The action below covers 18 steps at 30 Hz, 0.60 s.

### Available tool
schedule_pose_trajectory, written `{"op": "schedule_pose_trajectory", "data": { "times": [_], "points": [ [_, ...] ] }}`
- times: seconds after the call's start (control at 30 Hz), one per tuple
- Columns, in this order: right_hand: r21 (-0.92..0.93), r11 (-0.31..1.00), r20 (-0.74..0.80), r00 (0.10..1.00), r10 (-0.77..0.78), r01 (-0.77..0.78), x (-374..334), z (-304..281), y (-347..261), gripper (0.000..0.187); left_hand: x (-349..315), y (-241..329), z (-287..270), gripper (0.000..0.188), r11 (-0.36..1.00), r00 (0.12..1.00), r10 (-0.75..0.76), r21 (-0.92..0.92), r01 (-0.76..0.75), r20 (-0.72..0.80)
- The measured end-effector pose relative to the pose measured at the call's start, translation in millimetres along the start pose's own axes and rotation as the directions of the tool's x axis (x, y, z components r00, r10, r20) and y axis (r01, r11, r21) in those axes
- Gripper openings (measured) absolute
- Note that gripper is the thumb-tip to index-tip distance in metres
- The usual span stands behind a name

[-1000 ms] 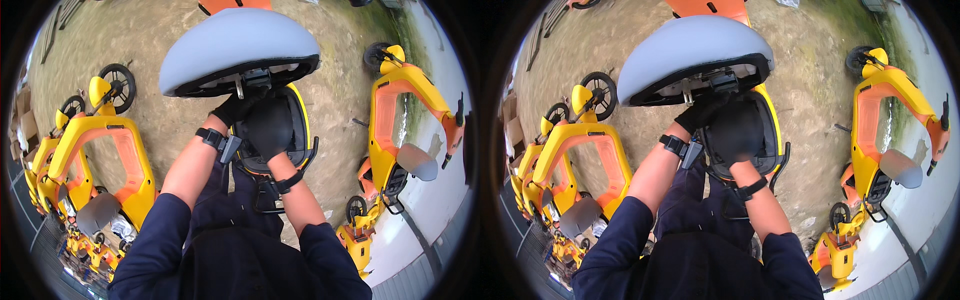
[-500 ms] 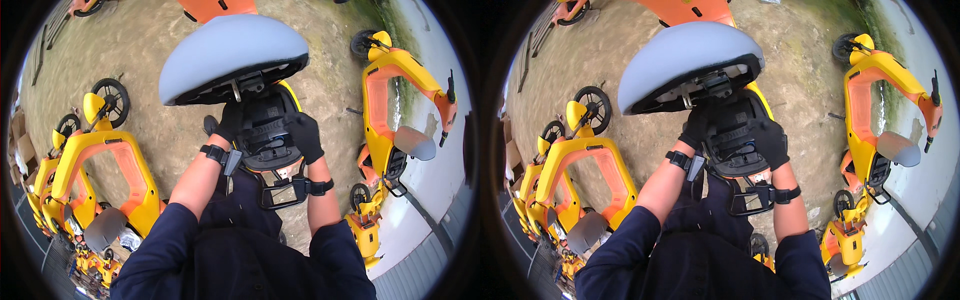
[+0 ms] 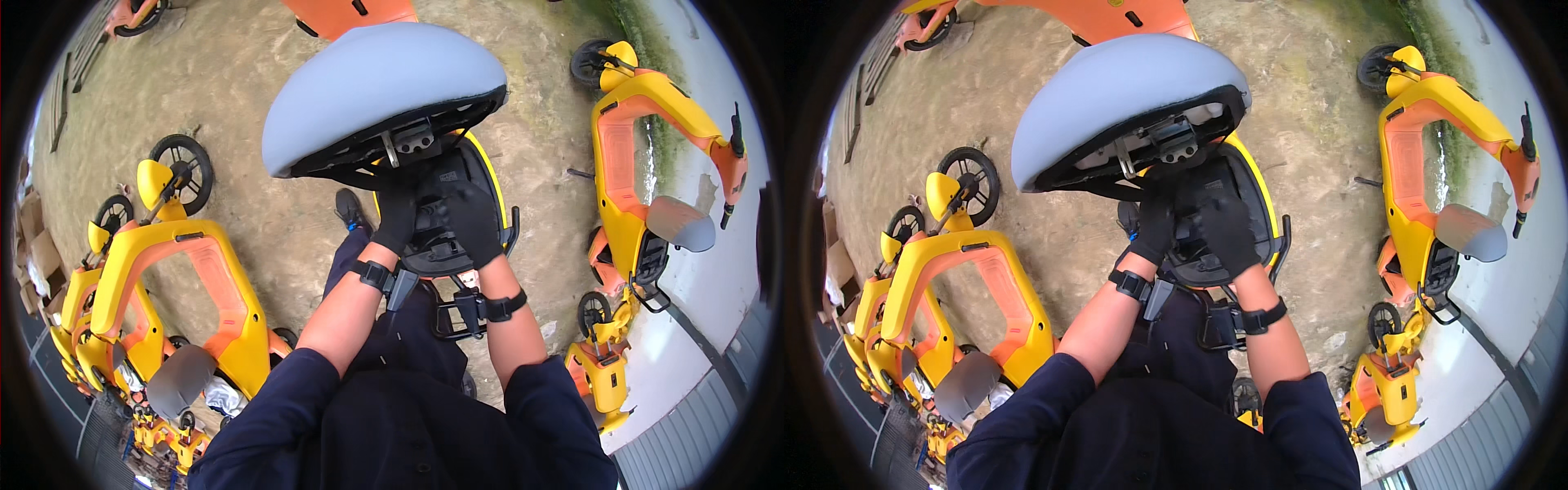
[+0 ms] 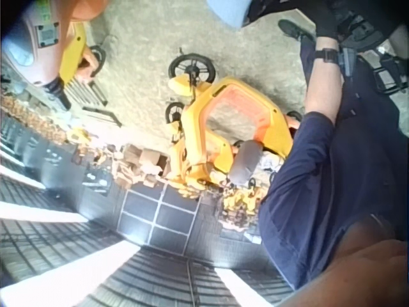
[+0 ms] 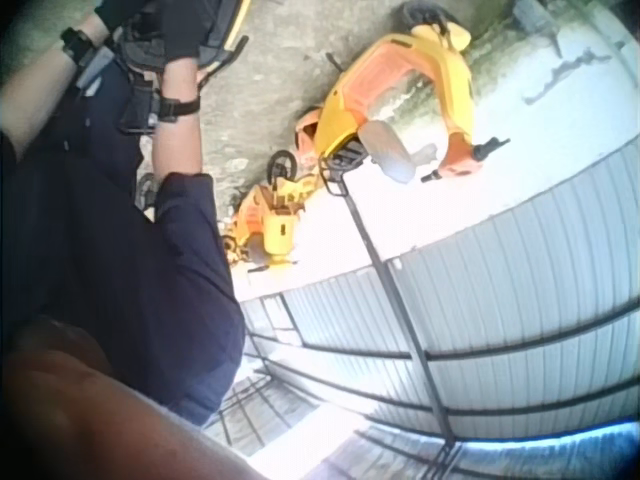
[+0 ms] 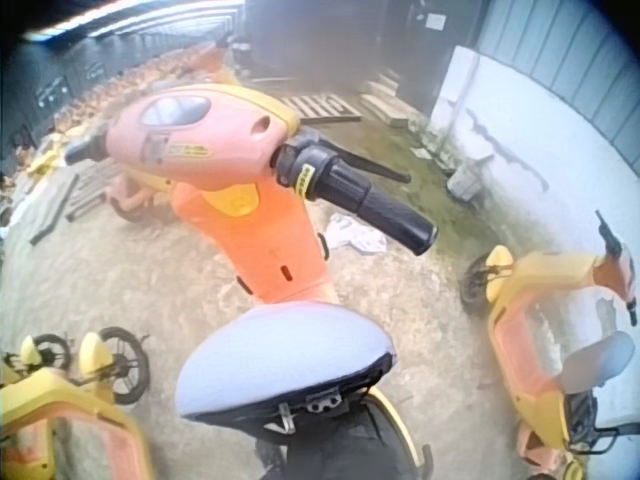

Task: The person attaches a padded seat and a reflective cover to an electric scooter frame by hand, fitting the components onto the rear mounting points and securing them into place.

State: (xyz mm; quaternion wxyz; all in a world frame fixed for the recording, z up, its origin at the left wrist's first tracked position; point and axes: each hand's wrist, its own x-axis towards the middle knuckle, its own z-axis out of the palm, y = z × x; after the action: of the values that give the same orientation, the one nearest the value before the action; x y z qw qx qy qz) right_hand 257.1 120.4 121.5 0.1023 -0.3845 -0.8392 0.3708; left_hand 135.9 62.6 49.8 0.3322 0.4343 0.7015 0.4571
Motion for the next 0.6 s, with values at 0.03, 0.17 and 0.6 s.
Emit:
{"op": "schedule_pose_trajectory", "data": {
  "times": [0.03, 0.17, 0.6],
  "points": [
    [0.274, 0.904, 0.0, 0.94, 0.342, -0.329, -7.1, -5.2, 0.7, 0.026, -1.0, 3.6, 0.4, 0.029, 0.993, 0.998, -0.058, -0.104, 0.058, -0.001],
    [0.289, 0.94, -0.156, 0.96, 0.234, -0.182, -4.6, 19.8, 1.3, 0.03, -32.4, -57.1, 38.6, 0.028, 0.988, 0.994, 0.106, 0.116, -0.102, -0.029],
    [0.953, -0.005, 0.22, 0.682, 0.697, -0.302, -35.1, -12.9, 11.3, 0.02, 0.4, 34.5, 3.6, 0.034, 0.516, 0.906, -0.371, -0.765, 0.385, 0.206]
  ]
}}
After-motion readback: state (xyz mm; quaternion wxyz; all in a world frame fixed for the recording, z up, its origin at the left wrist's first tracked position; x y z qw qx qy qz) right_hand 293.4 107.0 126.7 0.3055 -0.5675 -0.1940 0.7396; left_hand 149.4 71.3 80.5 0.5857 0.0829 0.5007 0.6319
